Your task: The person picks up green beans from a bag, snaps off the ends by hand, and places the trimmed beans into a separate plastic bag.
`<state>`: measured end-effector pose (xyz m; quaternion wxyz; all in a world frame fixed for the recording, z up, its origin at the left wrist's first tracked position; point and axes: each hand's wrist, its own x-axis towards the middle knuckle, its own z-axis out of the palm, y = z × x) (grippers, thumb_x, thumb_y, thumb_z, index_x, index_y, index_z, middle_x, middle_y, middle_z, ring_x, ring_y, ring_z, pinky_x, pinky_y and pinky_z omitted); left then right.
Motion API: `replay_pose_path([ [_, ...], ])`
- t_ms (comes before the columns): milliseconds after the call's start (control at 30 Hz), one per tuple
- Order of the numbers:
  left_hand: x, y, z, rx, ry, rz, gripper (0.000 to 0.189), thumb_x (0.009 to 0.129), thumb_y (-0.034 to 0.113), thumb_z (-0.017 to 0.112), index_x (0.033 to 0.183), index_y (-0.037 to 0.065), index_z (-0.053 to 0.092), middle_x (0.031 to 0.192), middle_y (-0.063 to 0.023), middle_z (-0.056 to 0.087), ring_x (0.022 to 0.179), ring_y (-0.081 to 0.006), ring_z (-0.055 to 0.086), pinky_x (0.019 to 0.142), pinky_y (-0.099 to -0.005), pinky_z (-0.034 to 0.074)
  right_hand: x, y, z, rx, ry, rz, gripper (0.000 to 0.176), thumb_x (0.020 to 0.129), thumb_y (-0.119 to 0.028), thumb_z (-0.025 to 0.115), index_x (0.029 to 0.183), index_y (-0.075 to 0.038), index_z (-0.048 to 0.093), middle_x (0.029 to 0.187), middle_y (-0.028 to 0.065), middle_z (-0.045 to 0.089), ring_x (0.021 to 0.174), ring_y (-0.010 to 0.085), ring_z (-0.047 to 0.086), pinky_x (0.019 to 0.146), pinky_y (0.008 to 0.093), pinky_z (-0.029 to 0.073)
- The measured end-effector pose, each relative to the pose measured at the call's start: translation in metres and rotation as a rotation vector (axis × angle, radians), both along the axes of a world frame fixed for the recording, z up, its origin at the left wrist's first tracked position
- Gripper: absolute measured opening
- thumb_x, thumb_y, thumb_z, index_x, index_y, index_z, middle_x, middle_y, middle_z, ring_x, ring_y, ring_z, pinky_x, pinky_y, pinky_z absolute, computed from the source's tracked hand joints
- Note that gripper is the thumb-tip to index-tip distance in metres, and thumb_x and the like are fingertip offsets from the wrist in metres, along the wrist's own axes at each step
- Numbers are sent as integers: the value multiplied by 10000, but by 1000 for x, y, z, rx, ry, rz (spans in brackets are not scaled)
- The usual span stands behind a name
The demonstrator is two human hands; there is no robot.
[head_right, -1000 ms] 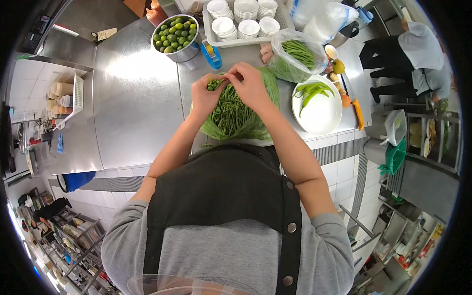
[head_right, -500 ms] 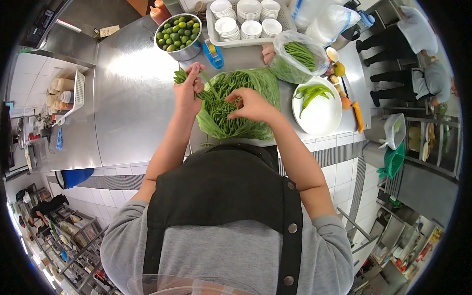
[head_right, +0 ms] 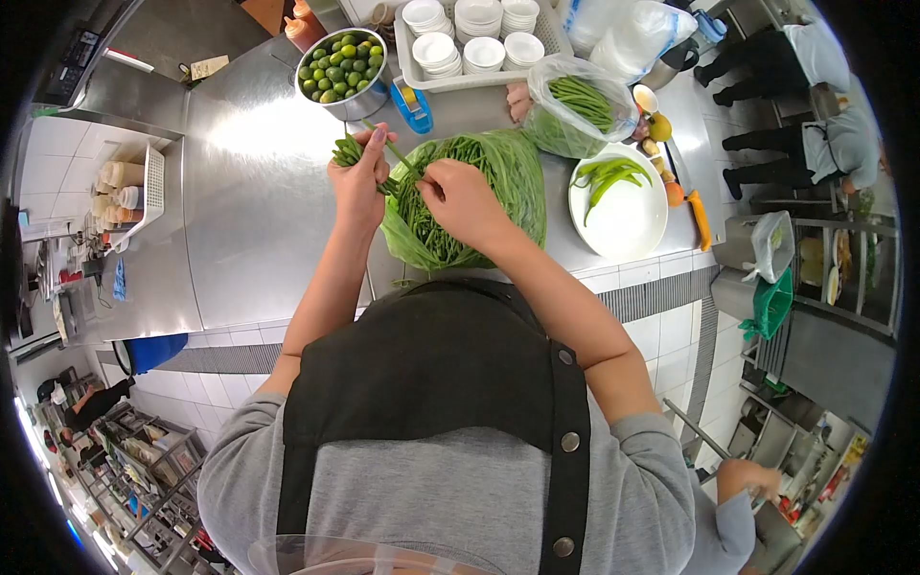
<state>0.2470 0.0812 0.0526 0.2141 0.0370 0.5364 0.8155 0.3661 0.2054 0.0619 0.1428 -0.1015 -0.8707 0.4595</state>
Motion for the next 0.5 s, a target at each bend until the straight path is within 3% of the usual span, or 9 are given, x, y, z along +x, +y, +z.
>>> replay_pose_path([
  [33,6,1,7,-60,72,10,204,951,101,723,1089,-42,678,923,-111,713,548,-28,408,487,-214,317,-2,1,-6,50,8,-40,204,885,-128,686,789,47,645,743,199,632,664,348,620,630,429,469],
  [133,19,3,15,-105,263,40,187,960,89,706,1080,-51,680,902,-127,723,553,-30,415,494,-211,318,-11,14,-25,-107,-223,-151,236,877,-158,689,762,46,660,754,230,650,723,388,651,679,457,501],
  [167,21,3,16,-99,322,50,184,964,88,699,1080,-54,681,901,-133,727,554,-31,417,497,-210,318,-12,17,-31,-50,-247,-141,271,877,-190,701,751,47,662,746,231,652,727,390,655,690,459,509],
  [267,9,-2,22,-27,185,-13,167,965,139,713,976,-26,696,824,-76,714,561,-56,478,503,-209,367,-16,19,-32,118,-392,-65,357,874,-286,733,749,43,674,748,228,662,752,388,669,719,463,528],
  [333,-6,-10,4,175,-54,-42,168,975,157,702,971,-11,687,733,-39,640,558,-67,482,506,-217,375,-21,14,-13,224,-594,29,389,870,-346,749,785,30,692,785,216,677,788,377,680,735,467,537],
  [367,-10,-11,-6,278,-174,-60,170,979,166,697,968,-3,683,687,-21,603,557,-73,484,508,-222,379,-23,12,-22,255,-526,9,397,866,-367,752,804,21,696,809,210,682,811,372,683,743,469,539],
  [467,-6,-12,-17,148,-263,-4,203,983,218,696,972,18,669,616,15,478,537,-89,493,502,-240,387,-31,4,-55,306,-409,-39,385,862,-388,757,856,-6,706,874,192,693,872,363,687,768,473,547],
  [500,-4,-13,-27,40,-218,-26,226,978,240,701,947,18,669,631,5,510,528,-89,493,496,-245,387,-35,2,-57,299,-426,-48,355,866,-367,757,870,-15,707,891,188,693,886,364,686,777,473,549],
])
